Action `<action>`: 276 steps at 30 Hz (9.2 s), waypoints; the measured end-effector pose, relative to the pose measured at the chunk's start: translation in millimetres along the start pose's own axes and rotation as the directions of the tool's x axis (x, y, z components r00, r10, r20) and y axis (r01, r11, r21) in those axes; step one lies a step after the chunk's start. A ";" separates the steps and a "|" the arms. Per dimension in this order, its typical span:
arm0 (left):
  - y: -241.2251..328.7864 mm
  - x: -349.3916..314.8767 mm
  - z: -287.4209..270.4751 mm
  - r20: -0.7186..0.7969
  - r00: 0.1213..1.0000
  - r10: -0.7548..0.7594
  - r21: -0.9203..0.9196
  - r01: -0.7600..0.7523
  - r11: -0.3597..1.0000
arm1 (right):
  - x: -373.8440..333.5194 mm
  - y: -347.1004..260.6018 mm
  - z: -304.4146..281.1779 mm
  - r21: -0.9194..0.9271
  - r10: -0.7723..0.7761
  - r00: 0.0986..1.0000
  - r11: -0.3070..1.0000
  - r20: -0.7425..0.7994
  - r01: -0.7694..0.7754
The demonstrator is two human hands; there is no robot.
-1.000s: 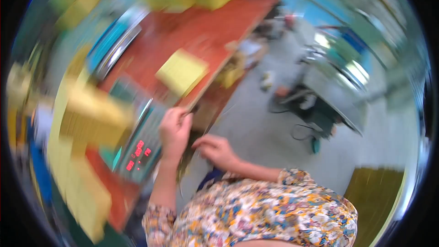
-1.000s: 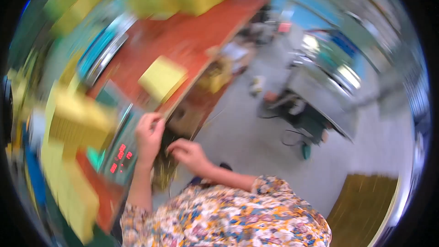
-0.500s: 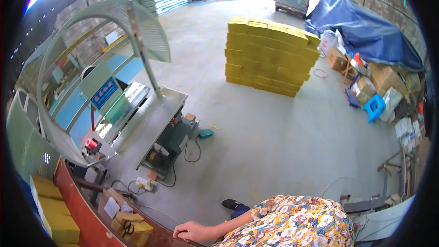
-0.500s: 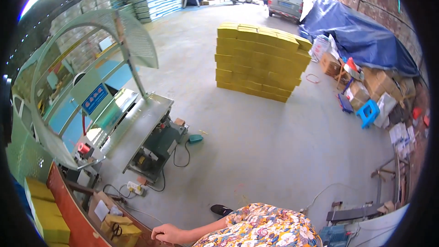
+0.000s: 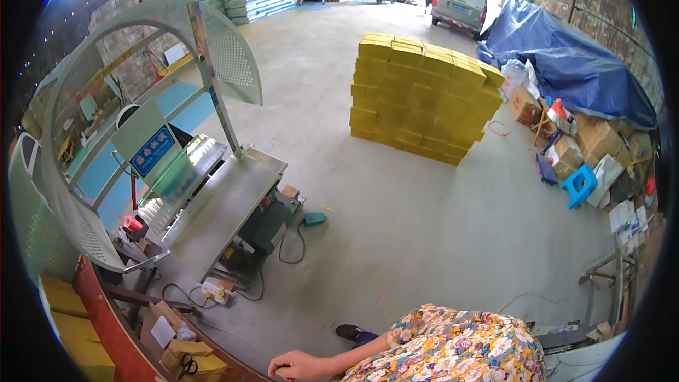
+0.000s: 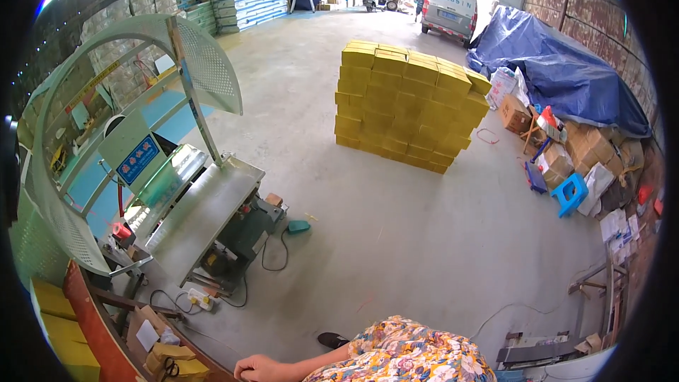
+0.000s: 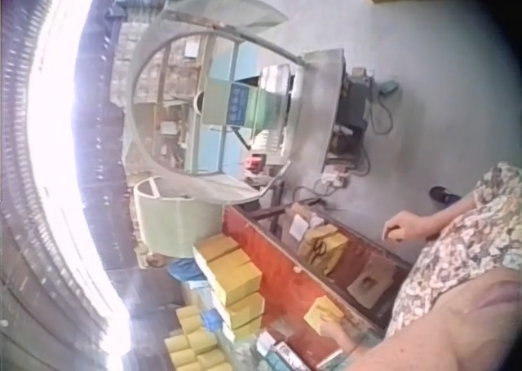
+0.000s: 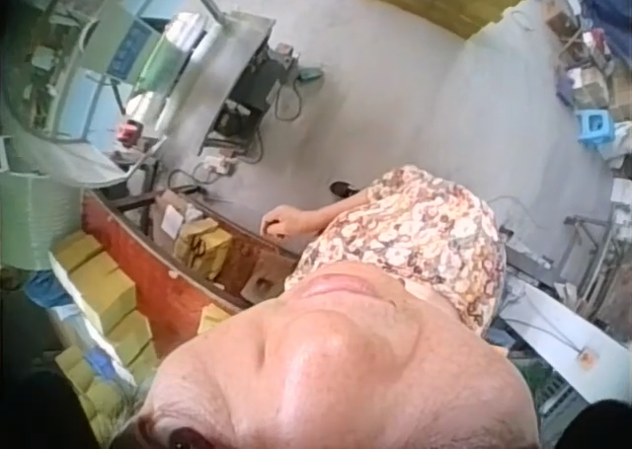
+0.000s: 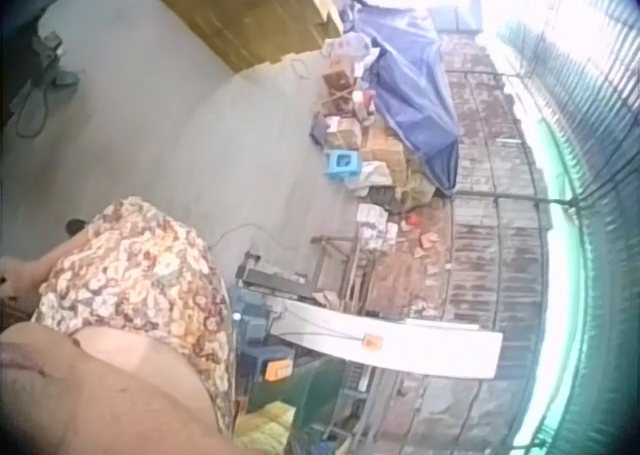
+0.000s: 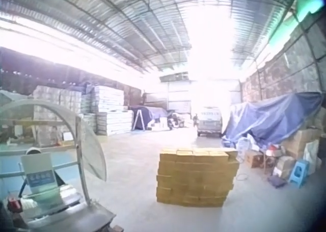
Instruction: Stacking and weighing embossed yellow paper products at a factory workstation and placing them on a conveyor.
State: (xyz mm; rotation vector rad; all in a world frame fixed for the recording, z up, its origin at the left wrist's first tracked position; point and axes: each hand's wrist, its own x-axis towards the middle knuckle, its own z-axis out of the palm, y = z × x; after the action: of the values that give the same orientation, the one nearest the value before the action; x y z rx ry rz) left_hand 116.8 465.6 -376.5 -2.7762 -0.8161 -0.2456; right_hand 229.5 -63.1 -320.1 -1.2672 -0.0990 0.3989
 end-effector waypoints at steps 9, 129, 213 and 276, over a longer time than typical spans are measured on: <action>33.1 47.0 5.4 -0.074 0.996 0.057 0.107 -0.049 0.993 | 14.1 26.5 -50.3 0.160 0.086 0.996 0.984 0.000 -0.085; -91.0 -248.3 -357.4 -0.509 0.251 -0.823 -0.847 0.027 0.531 | -35.6 -159.4 532.2 0.323 -0.634 -0.024 0.360 0.773 0.875; 1203.4 -198.8 -192.9 0.066 -0.056 0.996 -0.886 -0.463 0.033 | 57.1 -143.6 -703.1 -0.731 -0.054 0.961 0.661 -0.270 -0.168; 1212.8 23.6 95.9 0.715 0.192 0.672 0.151 -0.981 0.121 | 123.8 -21.1 -821.5 -0.386 0.537 0.819 0.725 -0.201 -0.570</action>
State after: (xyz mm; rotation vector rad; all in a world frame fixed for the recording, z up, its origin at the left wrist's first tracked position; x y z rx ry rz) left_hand 811.9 -486.1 -678.9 -2.1077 0.7804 0.8572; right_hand 587.3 -770.8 -568.6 -1.7520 0.2875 0.8866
